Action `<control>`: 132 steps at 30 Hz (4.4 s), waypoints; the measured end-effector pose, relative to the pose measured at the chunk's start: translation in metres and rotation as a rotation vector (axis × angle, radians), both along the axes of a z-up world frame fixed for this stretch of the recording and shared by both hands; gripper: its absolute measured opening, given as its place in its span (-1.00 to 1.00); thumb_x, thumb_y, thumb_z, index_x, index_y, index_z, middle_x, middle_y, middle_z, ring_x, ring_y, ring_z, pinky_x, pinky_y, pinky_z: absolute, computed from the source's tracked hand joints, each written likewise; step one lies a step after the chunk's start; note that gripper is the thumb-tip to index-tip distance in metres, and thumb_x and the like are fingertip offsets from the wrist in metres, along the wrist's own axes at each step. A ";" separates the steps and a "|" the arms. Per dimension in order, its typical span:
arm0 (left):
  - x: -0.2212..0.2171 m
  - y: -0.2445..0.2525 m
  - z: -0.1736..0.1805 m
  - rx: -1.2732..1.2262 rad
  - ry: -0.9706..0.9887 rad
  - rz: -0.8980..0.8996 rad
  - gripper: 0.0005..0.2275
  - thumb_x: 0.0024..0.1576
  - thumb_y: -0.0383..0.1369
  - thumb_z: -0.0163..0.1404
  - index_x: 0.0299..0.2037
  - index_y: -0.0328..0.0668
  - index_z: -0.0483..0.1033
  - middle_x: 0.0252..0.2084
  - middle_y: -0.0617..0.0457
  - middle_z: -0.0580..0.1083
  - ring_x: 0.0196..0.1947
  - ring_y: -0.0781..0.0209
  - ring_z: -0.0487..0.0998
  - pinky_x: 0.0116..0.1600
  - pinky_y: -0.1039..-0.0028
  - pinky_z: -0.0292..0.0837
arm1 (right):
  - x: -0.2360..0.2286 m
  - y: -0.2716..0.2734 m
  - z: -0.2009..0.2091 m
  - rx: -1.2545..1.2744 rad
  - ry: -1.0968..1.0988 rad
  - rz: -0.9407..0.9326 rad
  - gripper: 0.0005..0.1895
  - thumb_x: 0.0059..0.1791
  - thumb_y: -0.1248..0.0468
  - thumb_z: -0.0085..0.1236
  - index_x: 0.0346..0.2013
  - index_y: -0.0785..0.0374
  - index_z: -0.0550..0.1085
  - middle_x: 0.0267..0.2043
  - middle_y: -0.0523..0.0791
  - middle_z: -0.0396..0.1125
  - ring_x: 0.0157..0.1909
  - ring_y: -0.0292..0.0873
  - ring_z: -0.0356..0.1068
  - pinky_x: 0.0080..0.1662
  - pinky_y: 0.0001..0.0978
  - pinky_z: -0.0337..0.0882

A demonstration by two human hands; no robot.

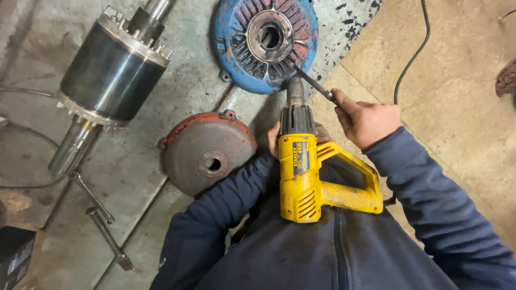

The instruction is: The person uses a yellow heat gun to apply heat to a blue circular mechanical part while simultaneously scraping its surface with a metal tool. The person moves the heat gun around the part's circumference and uses the tool to remove debris.

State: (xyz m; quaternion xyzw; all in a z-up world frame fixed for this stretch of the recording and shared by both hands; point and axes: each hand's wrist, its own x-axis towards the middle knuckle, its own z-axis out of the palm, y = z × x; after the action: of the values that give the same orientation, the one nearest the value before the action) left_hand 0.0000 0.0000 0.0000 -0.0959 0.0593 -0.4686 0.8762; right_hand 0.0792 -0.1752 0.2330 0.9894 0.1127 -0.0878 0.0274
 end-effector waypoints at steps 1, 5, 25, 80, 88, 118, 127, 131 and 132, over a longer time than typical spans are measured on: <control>-0.004 -0.001 -0.007 -0.003 0.000 -0.007 -0.07 0.16 0.40 -0.36 0.32 -0.47 0.31 0.30 -0.52 0.38 0.36 -0.39 0.36 0.44 0.03 0.30 | 0.000 -0.001 -0.001 -0.003 0.000 -0.007 -0.62 0.12 0.03 0.14 0.22 -0.07 0.57 -0.57 -0.14 0.41 -0.64 -0.07 0.36 -0.53 -0.21 0.33; -0.006 -0.003 -0.014 -0.041 0.122 0.057 -0.12 0.24 0.32 -0.35 0.39 -0.47 0.30 0.27 -0.39 0.41 0.32 -0.44 0.38 0.34 -0.04 0.35 | -0.002 -0.005 -0.007 0.024 -0.026 0.014 -0.62 0.10 0.06 0.16 0.21 -0.06 0.57 -0.54 -0.16 0.43 -0.63 -0.07 0.36 -0.53 -0.21 0.33; -0.001 0.005 -0.001 -0.079 0.065 0.019 -0.09 0.18 0.36 -0.30 0.37 -0.47 0.27 0.29 -0.37 0.41 0.36 -0.39 0.35 0.36 -0.01 0.34 | -0.009 0.006 -0.004 0.044 0.034 -0.117 -0.64 0.09 0.03 0.15 0.17 -0.09 0.59 -0.58 -0.04 0.39 -0.60 0.03 0.39 -0.48 -0.14 0.38; 0.003 0.011 0.004 -0.148 0.126 -0.084 -0.06 0.11 0.42 -0.27 0.37 -0.39 0.32 0.40 -0.57 0.24 0.22 -0.49 0.44 0.25 -0.13 0.41 | -0.049 -0.017 -0.140 0.839 -0.118 -0.622 -0.62 0.20 0.17 0.07 0.26 0.26 0.40 -0.37 -0.04 0.36 -0.35 -0.22 0.33 -0.22 -0.38 0.37; 0.007 0.010 0.001 -0.127 0.114 -0.063 -0.06 0.11 0.42 -0.27 0.37 -0.40 0.31 0.38 -0.62 0.26 0.21 -0.47 0.45 0.26 -0.08 0.43 | -0.024 0.000 -0.060 0.621 0.065 -0.463 -0.68 0.15 0.12 0.08 0.13 0.20 0.52 -0.40 0.04 0.42 -0.39 0.02 0.48 -0.30 -0.21 0.42; 0.010 0.009 0.012 -0.077 0.083 -0.016 -0.09 0.12 0.37 -0.25 0.36 -0.43 0.29 0.35 -0.63 0.28 0.30 -0.48 0.38 0.35 -0.10 0.33 | -0.010 0.005 -0.016 0.475 0.002 -0.267 -0.63 0.11 0.20 0.15 0.23 0.07 0.51 -0.45 -0.03 0.41 -0.50 -0.05 0.42 -0.40 -0.25 0.37; 0.020 0.008 0.032 -0.040 0.042 0.064 -0.08 0.11 0.32 -0.30 0.36 -0.53 0.21 0.31 -0.51 0.35 0.39 -0.38 0.32 0.54 -0.05 0.12 | 0.010 0.019 0.022 0.096 0.032 -0.040 -0.65 0.08 0.10 0.15 0.17 -0.13 0.57 -0.46 -0.09 0.47 -0.52 0.01 0.44 -0.50 -0.14 0.36; 0.017 0.008 0.023 0.004 -0.049 0.058 -0.01 0.10 0.38 -0.34 0.38 -0.58 0.21 0.32 -0.49 0.34 0.38 -0.33 0.33 0.54 0.01 0.11 | 0.015 0.026 0.013 0.110 0.063 -0.108 -0.64 0.09 0.11 0.15 0.19 -0.10 0.57 -0.49 -0.05 0.46 -0.53 0.03 0.44 -0.45 -0.13 0.39; 0.017 0.007 0.020 0.000 -0.043 0.034 0.01 0.09 0.40 -0.35 0.38 -0.59 0.21 0.33 -0.48 0.34 0.37 -0.31 0.34 0.53 0.02 0.11 | 0.017 0.026 0.010 0.156 0.093 -0.150 -0.63 0.09 0.12 0.16 0.20 -0.07 0.57 -0.49 -0.02 0.45 -0.52 0.05 0.44 -0.42 -0.13 0.42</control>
State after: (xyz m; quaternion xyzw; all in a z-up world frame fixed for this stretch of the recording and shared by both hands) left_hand 0.0175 0.0069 0.0203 -0.0871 0.0388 -0.4557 0.8850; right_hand 0.0960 -0.1496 0.2432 0.9890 0.0457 -0.1262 -0.0618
